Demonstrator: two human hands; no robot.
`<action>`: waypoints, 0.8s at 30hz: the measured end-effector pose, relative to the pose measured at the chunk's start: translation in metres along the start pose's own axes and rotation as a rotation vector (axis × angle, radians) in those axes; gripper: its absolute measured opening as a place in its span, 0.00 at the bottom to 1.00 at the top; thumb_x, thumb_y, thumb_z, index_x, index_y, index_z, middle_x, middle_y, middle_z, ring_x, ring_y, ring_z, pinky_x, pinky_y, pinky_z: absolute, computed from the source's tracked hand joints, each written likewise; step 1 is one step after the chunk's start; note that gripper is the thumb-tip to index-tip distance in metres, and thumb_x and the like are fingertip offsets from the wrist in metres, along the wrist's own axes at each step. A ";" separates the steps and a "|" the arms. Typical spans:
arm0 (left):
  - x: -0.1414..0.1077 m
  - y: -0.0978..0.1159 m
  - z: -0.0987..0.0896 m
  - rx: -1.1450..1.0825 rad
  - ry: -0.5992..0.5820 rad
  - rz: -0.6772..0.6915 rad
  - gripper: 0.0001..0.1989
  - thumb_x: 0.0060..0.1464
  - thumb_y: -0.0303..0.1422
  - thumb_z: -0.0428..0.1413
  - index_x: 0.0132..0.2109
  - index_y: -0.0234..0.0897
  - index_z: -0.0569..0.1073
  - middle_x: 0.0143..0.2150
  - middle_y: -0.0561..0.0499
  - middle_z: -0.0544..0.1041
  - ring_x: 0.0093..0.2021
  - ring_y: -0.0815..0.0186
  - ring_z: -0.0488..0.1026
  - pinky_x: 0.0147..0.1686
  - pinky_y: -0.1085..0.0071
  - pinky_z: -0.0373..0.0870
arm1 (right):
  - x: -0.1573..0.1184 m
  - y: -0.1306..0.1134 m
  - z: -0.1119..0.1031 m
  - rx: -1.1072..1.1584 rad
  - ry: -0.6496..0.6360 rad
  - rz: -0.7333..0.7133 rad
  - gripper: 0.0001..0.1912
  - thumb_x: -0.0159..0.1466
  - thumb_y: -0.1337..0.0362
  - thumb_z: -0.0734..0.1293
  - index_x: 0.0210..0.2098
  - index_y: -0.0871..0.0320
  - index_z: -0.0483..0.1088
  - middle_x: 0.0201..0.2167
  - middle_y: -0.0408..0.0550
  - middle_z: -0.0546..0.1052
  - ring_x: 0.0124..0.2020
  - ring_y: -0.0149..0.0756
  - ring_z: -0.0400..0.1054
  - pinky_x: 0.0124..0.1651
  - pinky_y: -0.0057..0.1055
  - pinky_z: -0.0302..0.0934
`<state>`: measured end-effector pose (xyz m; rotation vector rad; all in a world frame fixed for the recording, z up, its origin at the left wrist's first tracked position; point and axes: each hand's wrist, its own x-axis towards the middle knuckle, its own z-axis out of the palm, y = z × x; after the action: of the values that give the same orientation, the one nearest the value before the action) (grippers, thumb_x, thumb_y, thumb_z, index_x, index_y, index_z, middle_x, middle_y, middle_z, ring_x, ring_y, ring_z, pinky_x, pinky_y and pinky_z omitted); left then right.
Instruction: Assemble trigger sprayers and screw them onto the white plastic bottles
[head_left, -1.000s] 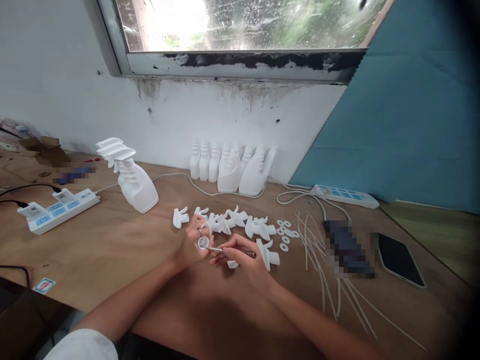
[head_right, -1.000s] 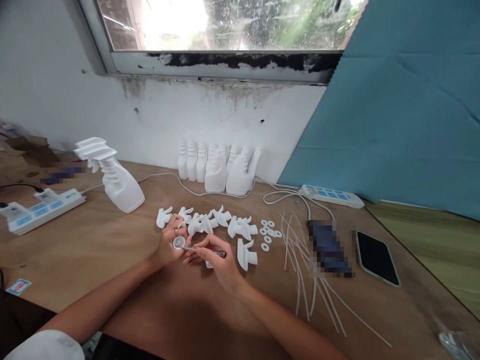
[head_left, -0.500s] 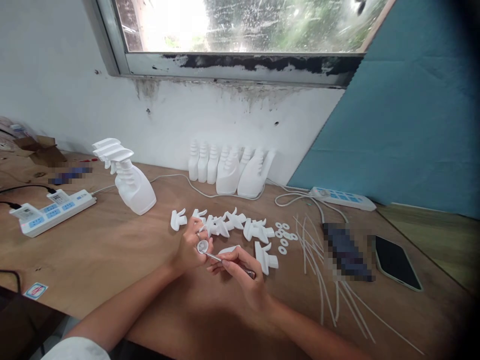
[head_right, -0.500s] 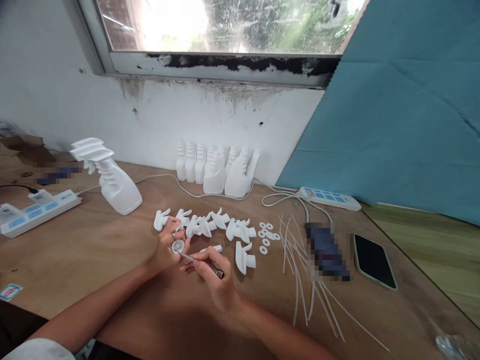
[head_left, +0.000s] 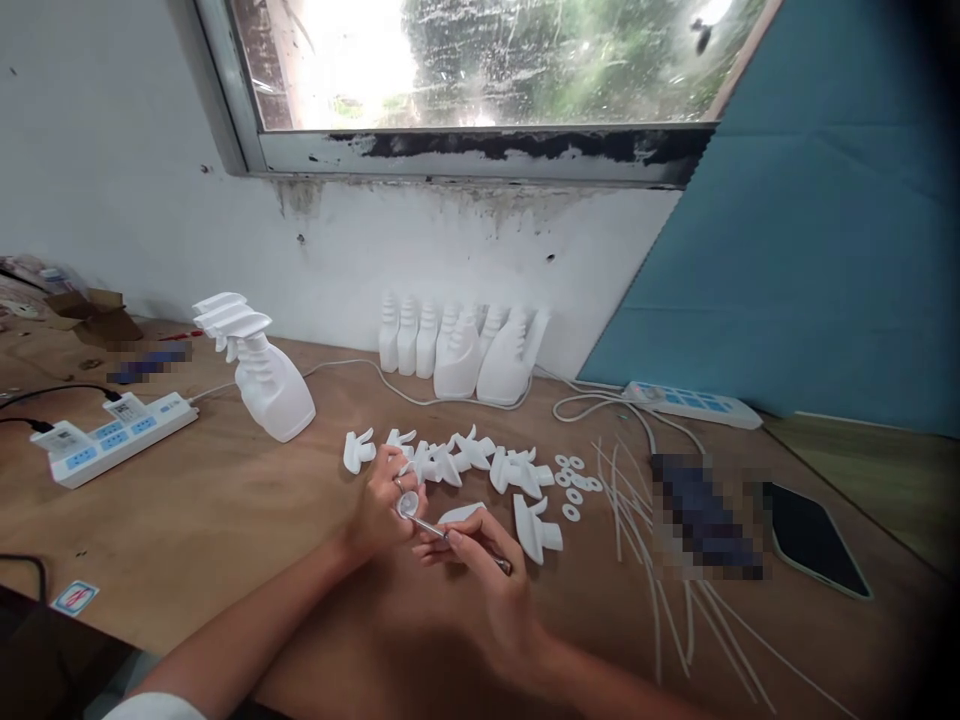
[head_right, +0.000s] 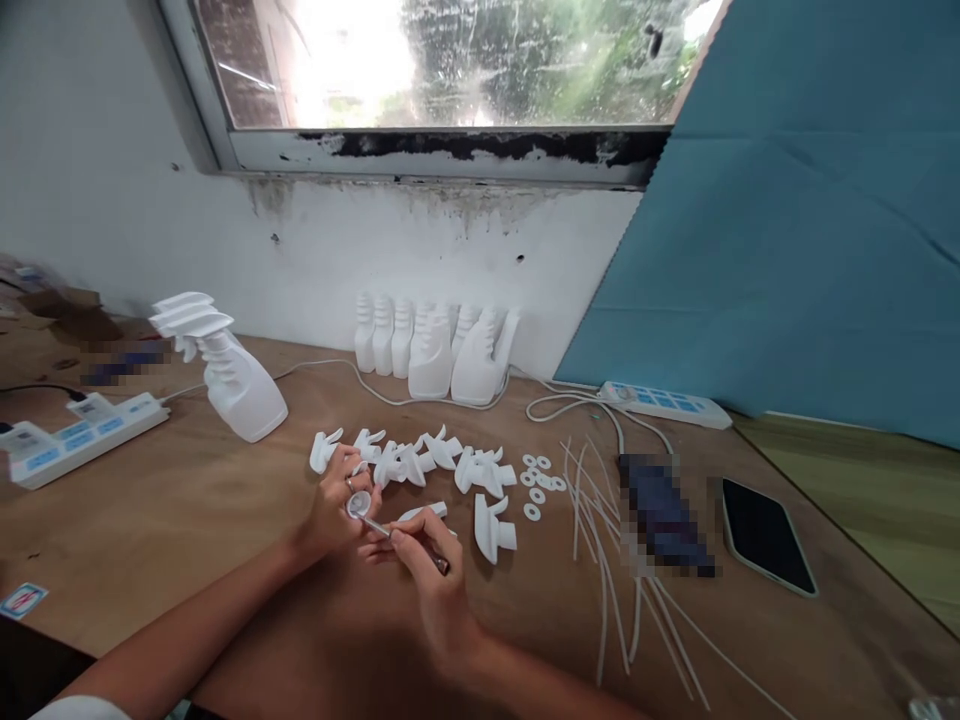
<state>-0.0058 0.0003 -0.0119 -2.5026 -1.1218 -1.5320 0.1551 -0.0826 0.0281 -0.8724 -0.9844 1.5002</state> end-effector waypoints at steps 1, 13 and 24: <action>0.000 0.000 0.000 -0.004 0.009 -0.007 0.09 0.49 0.23 0.54 0.26 0.36 0.62 0.30 0.52 0.63 0.40 0.61 0.63 0.39 0.62 0.66 | 0.001 -0.001 0.001 0.023 -0.008 0.010 0.09 0.62 0.59 0.67 0.30 0.58 0.68 0.32 0.49 0.78 0.34 0.43 0.75 0.43 0.41 0.68; 0.002 0.000 0.001 0.064 0.064 -0.120 0.11 0.51 0.23 0.54 0.25 0.37 0.61 0.30 0.51 0.64 0.40 0.61 0.63 0.41 0.63 0.67 | -0.001 0.015 -0.015 -0.548 -0.271 -0.412 0.07 0.66 0.67 0.60 0.41 0.52 0.67 0.47 0.49 0.74 0.43 0.37 0.71 0.46 0.33 0.64; 0.006 0.018 -0.003 0.068 -0.039 -0.092 0.05 0.55 0.27 0.54 0.33 0.37 0.63 0.40 0.46 0.63 0.44 0.58 0.62 0.43 0.58 0.67 | 0.018 -0.001 -0.022 -1.134 -0.462 -0.816 0.29 0.63 0.75 0.56 0.63 0.56 0.53 0.66 0.57 0.56 0.63 0.47 0.54 0.60 0.48 0.57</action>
<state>0.0033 -0.0106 0.0004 -2.4799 -1.2892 -1.4438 0.1725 -0.0624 0.0202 -0.6842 -2.2822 0.3341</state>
